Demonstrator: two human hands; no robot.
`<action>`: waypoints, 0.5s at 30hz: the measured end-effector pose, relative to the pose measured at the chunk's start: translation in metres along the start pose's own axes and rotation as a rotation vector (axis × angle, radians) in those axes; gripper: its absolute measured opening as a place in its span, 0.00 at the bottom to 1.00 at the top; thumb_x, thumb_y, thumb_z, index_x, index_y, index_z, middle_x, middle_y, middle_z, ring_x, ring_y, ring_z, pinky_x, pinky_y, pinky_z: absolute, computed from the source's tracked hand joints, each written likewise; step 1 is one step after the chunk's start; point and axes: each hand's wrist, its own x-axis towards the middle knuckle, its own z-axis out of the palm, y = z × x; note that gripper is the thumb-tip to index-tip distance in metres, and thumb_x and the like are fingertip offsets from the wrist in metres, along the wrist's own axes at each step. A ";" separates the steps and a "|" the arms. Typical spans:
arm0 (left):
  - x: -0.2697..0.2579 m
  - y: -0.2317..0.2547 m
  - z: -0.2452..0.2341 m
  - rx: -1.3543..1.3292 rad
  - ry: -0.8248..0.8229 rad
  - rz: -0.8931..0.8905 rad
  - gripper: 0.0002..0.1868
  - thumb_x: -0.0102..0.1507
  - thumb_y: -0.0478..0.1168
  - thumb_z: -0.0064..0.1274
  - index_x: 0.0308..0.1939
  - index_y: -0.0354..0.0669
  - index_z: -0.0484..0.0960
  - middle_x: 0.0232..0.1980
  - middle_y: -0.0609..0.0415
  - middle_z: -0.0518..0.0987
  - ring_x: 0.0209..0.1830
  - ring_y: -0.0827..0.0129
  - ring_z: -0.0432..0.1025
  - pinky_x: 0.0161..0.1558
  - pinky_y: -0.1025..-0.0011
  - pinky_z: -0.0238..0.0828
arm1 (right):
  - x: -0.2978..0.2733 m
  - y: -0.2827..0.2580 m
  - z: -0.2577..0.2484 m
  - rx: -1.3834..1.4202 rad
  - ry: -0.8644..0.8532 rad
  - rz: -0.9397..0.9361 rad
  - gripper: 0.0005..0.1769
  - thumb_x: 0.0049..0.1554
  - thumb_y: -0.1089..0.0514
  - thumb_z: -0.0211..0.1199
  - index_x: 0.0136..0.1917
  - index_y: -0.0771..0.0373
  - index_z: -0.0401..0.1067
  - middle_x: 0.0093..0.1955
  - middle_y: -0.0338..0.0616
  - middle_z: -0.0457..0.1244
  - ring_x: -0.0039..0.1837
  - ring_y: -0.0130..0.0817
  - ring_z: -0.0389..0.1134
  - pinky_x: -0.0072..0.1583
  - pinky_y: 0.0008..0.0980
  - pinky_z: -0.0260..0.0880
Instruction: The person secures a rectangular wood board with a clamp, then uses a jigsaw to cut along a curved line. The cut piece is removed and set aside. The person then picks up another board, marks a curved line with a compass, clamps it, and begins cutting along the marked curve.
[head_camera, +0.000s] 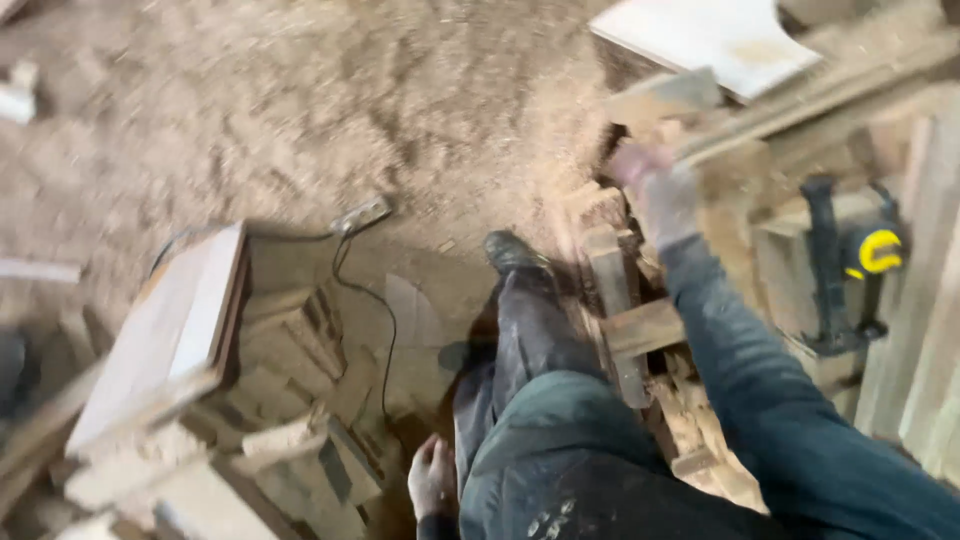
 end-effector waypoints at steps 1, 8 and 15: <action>-0.005 0.028 -0.005 -0.434 0.032 -0.182 0.23 0.62 0.49 0.49 0.57 0.44 0.82 0.56 0.46 0.82 0.52 0.60 0.75 0.52 0.66 0.73 | -0.026 0.053 0.015 -0.229 0.491 0.376 0.22 0.53 0.60 0.66 0.61 0.59 0.67 0.57 0.43 0.64 0.54 0.29 0.68 0.50 0.24 0.73; -0.022 0.060 -0.010 -0.968 0.162 -0.207 0.36 0.60 0.57 0.61 0.71 0.55 0.74 0.61 0.50 0.82 0.64 0.60 0.75 0.66 0.61 0.74 | 0.018 0.225 0.240 -0.273 0.280 1.570 0.17 0.55 0.68 0.66 0.59 0.67 0.78 0.49 0.54 0.71 0.48 0.40 0.73 0.48 0.34 0.79; -0.047 -0.001 -0.003 -1.314 0.235 -0.225 0.19 0.59 0.54 0.67 0.52 0.58 0.88 0.44 0.57 0.86 0.47 0.68 0.80 0.52 0.68 0.80 | 0.071 0.270 0.378 -0.773 -0.498 1.598 0.16 0.50 0.55 0.75 0.53 0.49 0.84 0.41 0.42 0.74 0.41 0.31 0.74 0.42 0.29 0.76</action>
